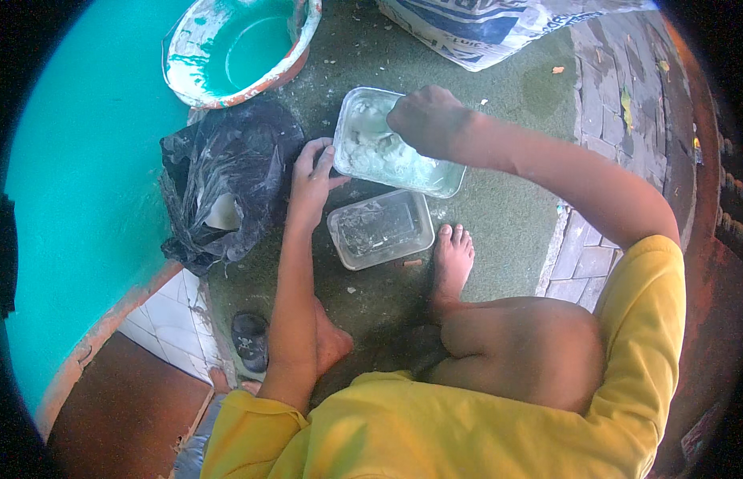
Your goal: The person mixes a white powder with a green liquid in a plastic container using a trowel. They repeatedly scoop the powder from a bag and stir it into the liquid until a consistent paste is formed.
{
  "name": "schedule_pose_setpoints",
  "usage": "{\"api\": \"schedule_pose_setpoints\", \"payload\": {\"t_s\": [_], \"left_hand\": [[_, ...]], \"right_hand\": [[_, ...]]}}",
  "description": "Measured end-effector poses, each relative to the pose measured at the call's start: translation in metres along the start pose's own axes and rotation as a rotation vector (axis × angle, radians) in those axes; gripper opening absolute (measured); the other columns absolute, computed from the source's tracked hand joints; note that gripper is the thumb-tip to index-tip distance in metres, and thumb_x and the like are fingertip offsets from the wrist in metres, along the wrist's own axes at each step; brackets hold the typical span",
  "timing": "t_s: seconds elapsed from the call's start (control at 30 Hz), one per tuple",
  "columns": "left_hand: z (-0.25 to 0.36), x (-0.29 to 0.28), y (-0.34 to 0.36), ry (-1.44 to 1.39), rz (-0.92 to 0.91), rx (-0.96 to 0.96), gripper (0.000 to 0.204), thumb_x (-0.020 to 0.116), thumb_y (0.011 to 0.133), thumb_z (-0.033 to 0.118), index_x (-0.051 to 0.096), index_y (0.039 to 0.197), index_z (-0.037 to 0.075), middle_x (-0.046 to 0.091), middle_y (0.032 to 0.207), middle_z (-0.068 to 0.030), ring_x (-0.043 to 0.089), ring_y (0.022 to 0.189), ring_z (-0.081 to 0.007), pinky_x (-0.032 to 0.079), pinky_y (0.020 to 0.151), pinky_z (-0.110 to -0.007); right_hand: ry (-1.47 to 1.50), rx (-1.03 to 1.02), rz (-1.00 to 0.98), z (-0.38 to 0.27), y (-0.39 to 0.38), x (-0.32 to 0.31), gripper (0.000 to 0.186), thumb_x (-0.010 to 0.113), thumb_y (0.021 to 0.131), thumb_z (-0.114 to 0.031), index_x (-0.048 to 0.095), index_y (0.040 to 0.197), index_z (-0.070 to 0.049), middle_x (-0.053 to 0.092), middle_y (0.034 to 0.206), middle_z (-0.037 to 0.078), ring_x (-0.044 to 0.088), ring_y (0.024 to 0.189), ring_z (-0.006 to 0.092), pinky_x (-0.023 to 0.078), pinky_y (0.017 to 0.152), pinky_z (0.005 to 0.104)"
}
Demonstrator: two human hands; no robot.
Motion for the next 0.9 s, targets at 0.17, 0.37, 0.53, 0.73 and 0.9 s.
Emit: {"api": "schedule_pose_setpoints", "payload": {"t_s": [0.17, 0.37, 0.53, 0.73, 0.9], "left_hand": [[0.001, -0.005, -0.003, -0.018, 0.018, -0.018, 0.028, 0.046, 0.095, 0.021, 0.050, 0.113, 0.000, 0.053, 0.109, -0.0114, 0.057, 0.097, -0.0197, 0.055, 0.077, -0.036], [0.000, -0.004, -0.003, 0.010, 0.015, -0.011, 0.027, 0.047, 0.095, 0.021, 0.050, 0.112, 0.000, 0.054, 0.106, -0.0109, 0.056, 0.097, -0.0190, 0.055, 0.078, -0.036], [0.001, -0.002, -0.002, -0.019, -0.009, -0.005, 0.027, 0.046, 0.095, 0.021, 0.049, 0.112, 0.000, 0.053, 0.107, -0.0112, 0.057, 0.097, -0.0193, 0.055, 0.077, -0.037], [0.000, -0.002, -0.001, -0.016, 0.020, 0.000, 0.027, 0.046, 0.095, 0.020, 0.049, 0.112, -0.001, 0.053, 0.107, -0.0120, 0.057, 0.096, -0.0201, 0.056, 0.076, -0.037], [-0.001, -0.001, -0.001, -0.007, 0.021, -0.005, 0.027, 0.046, 0.095, 0.020, 0.049, 0.113, -0.001, 0.053, 0.107, -0.0127, 0.057, 0.096, -0.0208, 0.056, 0.077, -0.037]], "right_hand": [[0.069, -0.075, -0.026, 0.004, -0.014, 0.000, 0.012, 0.065, 0.076, -0.011, 0.065, 0.082, -0.001, 0.066, 0.078, 0.014, 0.066, 0.074, 0.0272, 0.053, 0.065, 0.0358], [-0.049, -0.068, 0.197, -0.002, -0.034, -0.014, 0.006, 0.063, 0.074, -0.007, 0.066, 0.071, -0.003, 0.065, 0.070, 0.012, 0.067, 0.070, 0.0243, 0.053, 0.062, 0.0348], [-0.151, -0.087, 0.412, -0.009, -0.014, -0.013, 0.007, 0.061, 0.073, -0.007, 0.065, 0.068, -0.007, 0.065, 0.071, 0.009, 0.067, 0.067, 0.0207, 0.051, 0.056, 0.0311], [-0.171, -0.226, 0.371, -0.013, 0.004, -0.004, 0.008, 0.061, 0.075, -0.008, 0.066, 0.069, -0.007, 0.066, 0.072, 0.008, 0.067, 0.070, 0.0211, 0.051, 0.059, 0.0307], [-0.099, -0.202, 0.201, -0.017, -0.006, 0.007, 0.007, 0.061, 0.075, -0.006, 0.066, 0.071, -0.005, 0.067, 0.075, 0.010, 0.067, 0.072, 0.0232, 0.052, 0.062, 0.0327]]}}
Point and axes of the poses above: each hand's wrist, its own y-axis towards the middle knuckle, its own x-axis out of the palm, z = x × y, the point moved 4 cm from there along y, towards the middle knuckle
